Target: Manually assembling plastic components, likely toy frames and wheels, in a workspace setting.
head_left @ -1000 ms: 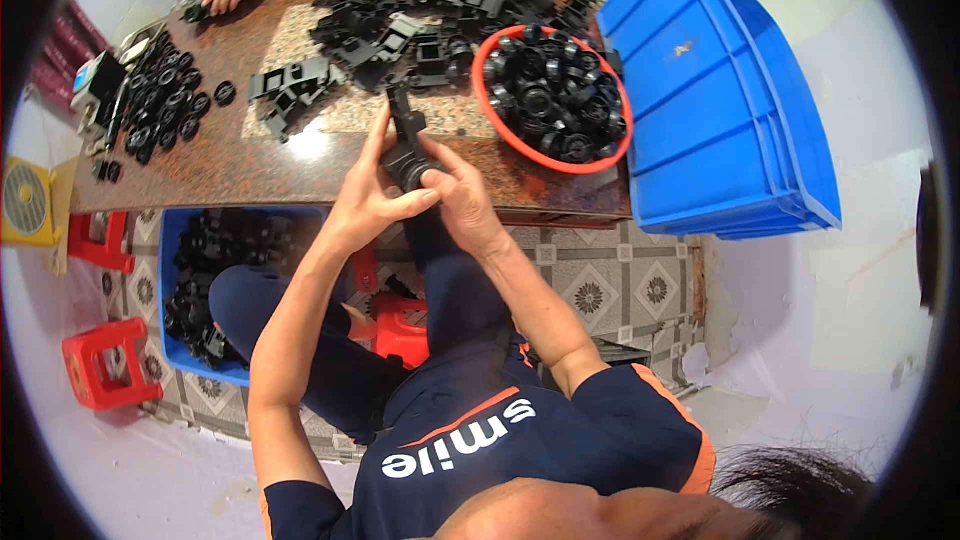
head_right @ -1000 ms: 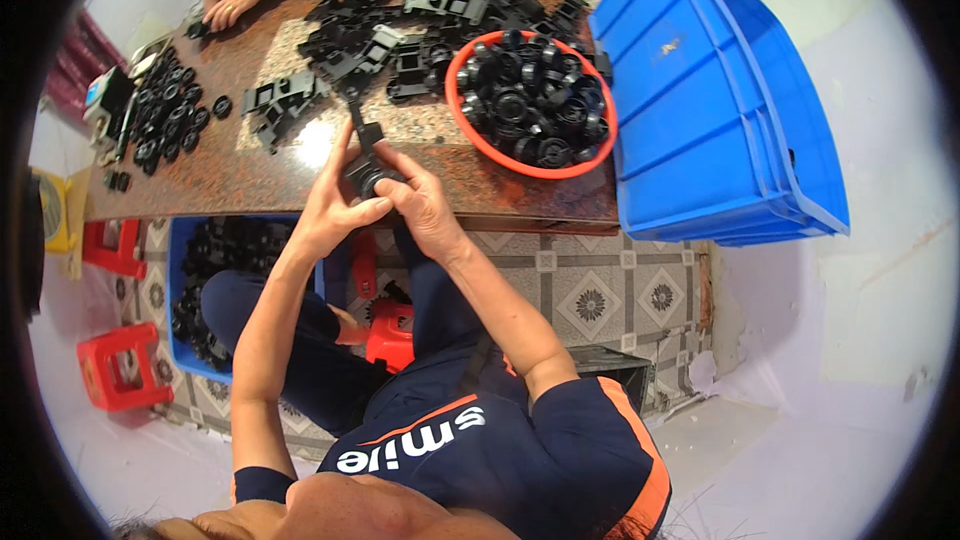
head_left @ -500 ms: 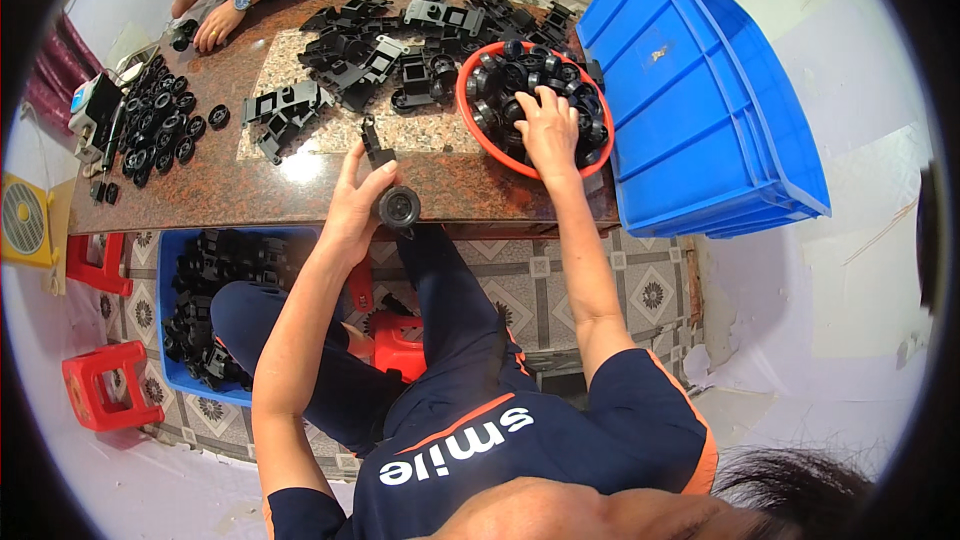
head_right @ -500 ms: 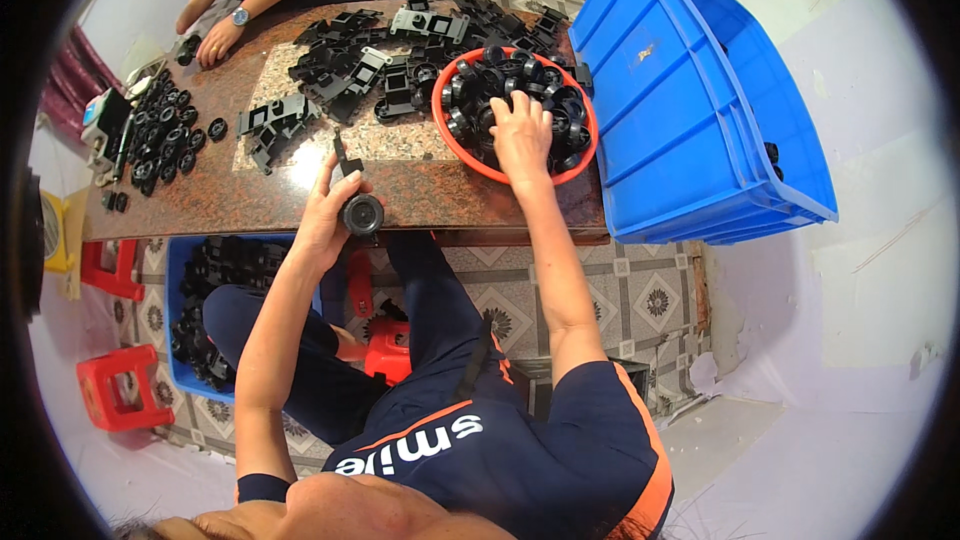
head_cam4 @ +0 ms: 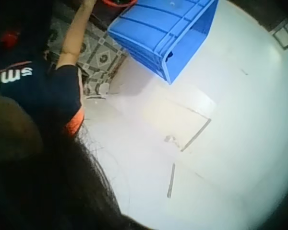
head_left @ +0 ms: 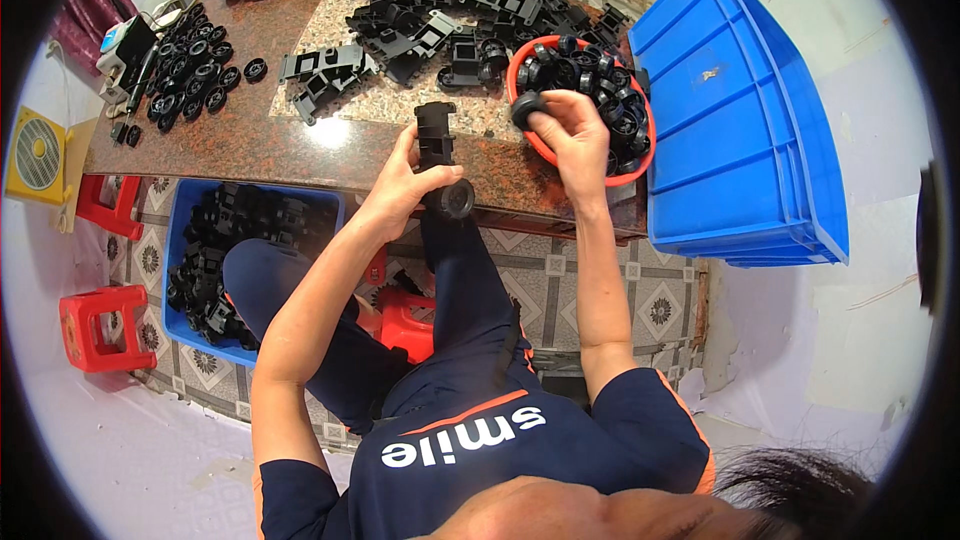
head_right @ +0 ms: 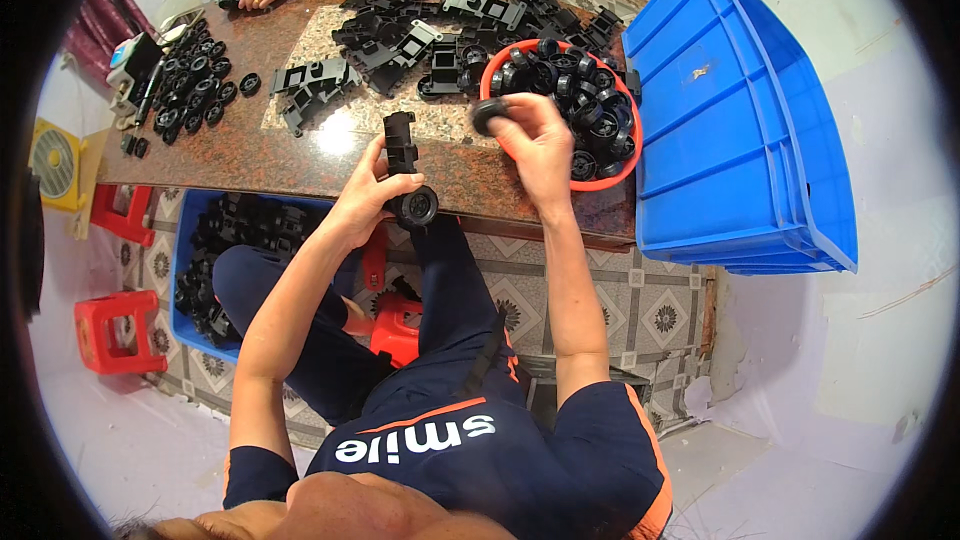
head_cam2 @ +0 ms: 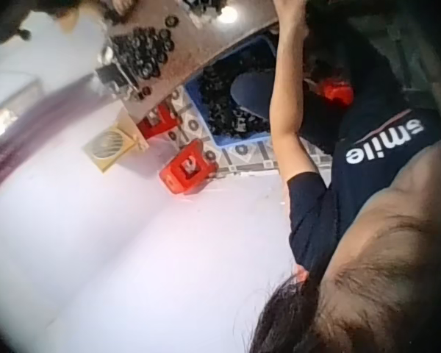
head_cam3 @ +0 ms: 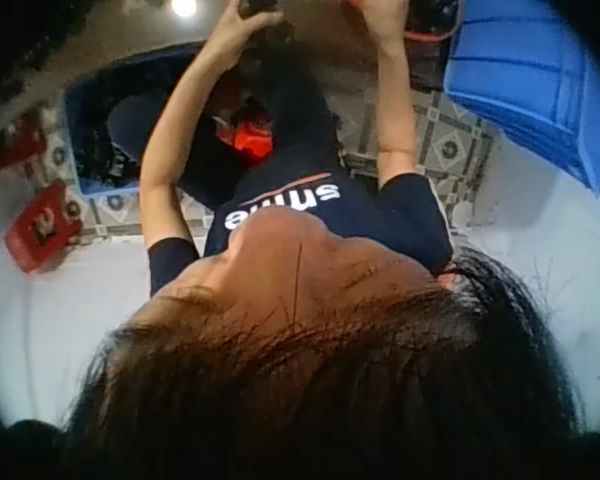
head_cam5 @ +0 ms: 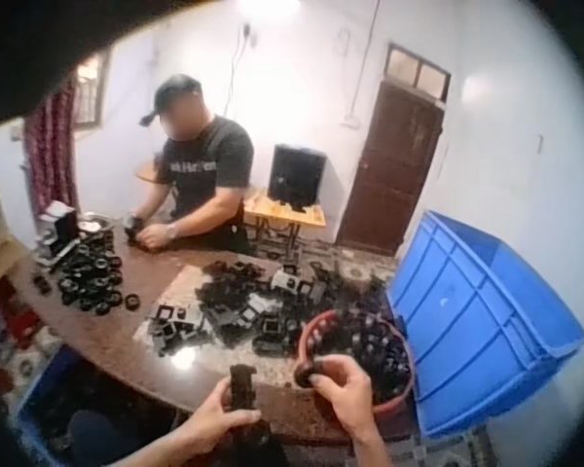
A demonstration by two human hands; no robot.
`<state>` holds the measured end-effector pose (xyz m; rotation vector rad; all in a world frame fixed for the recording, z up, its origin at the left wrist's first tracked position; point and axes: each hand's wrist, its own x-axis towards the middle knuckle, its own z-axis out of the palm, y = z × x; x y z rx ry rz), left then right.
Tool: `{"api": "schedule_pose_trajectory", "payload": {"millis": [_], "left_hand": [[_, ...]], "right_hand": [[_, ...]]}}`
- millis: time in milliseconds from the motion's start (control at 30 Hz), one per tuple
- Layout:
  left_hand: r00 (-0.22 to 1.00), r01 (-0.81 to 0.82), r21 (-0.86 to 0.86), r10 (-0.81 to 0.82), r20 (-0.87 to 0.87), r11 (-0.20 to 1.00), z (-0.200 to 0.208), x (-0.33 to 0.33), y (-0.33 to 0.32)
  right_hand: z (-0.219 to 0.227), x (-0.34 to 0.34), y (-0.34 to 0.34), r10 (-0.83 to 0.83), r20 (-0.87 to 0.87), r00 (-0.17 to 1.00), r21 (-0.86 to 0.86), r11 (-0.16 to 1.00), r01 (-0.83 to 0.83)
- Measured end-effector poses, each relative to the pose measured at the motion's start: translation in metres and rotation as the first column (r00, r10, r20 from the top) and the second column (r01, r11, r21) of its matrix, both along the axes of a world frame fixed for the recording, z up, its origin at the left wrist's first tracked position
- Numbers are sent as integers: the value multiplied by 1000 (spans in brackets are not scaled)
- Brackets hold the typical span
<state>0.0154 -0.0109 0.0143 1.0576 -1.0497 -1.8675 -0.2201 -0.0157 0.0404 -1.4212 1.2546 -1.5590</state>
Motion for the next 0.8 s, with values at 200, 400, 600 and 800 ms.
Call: {"api": "schedule_pose_trajectory", "payload": {"millis": [200, 400, 600, 800], "left_hand": [[999, 28, -99, -31, -23, 995, 0, -4, 0], [997, 61, -236, -48, 60, 970, -5, 3, 1], [998, 65, -274, -62, 19, 960, -6, -3, 1], [994, 96, -500, -59, 91, 861, -4, -3, 10]], "right_hand": [[-3, 42, 9, 366, 199, 909, 123, 911, -394], [-5, 45, 5, 350, 145, 925, 203, 905, -374], [-13, 34, -2, 430, 79, 899, 256, 863, -435], [-2, 42, 8, 612, 260, 747, 213, 718, -662]]}}
